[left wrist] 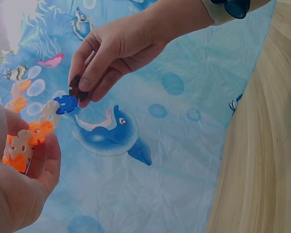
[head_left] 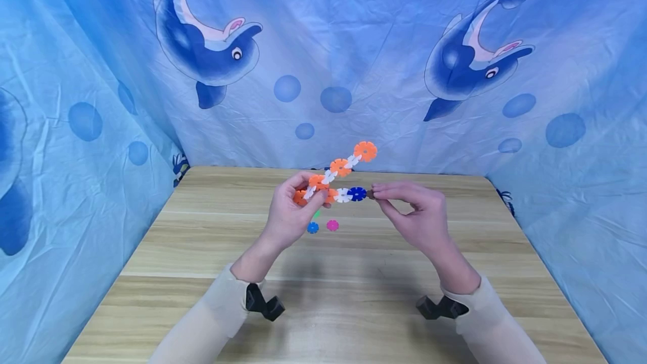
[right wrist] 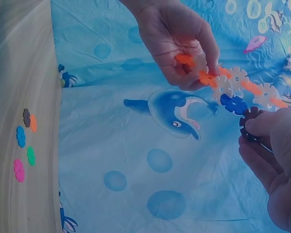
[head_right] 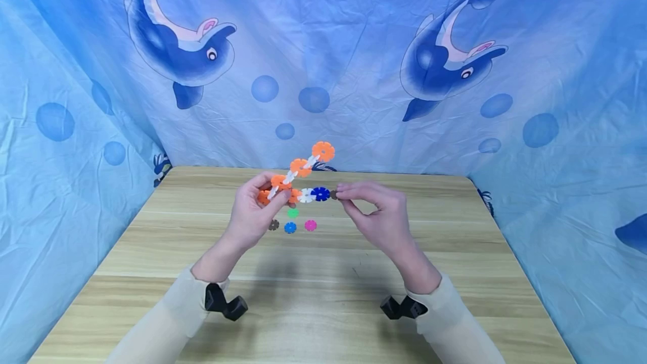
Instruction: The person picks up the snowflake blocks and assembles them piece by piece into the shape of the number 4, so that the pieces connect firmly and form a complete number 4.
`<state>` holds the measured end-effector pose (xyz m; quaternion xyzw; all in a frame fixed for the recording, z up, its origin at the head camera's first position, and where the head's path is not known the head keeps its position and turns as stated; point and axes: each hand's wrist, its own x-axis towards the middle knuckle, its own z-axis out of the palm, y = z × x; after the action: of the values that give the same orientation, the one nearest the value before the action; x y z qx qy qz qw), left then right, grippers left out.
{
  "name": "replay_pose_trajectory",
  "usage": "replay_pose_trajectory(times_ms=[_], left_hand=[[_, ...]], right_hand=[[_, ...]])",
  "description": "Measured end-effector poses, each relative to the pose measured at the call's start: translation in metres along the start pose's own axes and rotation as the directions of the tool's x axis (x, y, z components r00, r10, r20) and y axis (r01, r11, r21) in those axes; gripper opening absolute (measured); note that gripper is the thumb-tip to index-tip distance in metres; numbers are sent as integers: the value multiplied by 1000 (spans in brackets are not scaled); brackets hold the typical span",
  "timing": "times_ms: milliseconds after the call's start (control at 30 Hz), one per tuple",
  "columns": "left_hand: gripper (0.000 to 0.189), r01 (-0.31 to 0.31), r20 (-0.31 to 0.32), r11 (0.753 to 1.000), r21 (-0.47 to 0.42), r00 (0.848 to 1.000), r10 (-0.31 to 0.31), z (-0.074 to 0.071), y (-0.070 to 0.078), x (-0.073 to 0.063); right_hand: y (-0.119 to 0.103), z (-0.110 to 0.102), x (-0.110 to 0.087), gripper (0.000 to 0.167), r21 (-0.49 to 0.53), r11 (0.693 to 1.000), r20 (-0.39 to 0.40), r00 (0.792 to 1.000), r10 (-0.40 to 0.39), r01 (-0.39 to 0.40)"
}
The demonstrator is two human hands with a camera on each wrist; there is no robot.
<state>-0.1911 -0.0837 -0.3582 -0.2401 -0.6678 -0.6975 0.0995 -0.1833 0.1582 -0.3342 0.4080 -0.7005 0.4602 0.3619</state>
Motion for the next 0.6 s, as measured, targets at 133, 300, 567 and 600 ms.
replay_pose_trajectory(times_ms=[133,300,567,600], left_hand=[[19,-2,2,1000,-5,1000,2,0,0,1],[18,-1,5,1000,-7,1000,1,0,-1,1],[16,0,18,1000,-26,1000,0,1,-2,1],[15,2,21,1000,-27,1000,-2,1,-2,1]], right_hand=[[7,1,-4,26,-73,997,-7,1000,-18,17],[17,1,-12,27,-115,993,-9,1000,-10,9],[22,2,-14,27,-167,984,-9,997,-71,68],[22,2,-14,27,-172,982,-5,996,-84,82]])
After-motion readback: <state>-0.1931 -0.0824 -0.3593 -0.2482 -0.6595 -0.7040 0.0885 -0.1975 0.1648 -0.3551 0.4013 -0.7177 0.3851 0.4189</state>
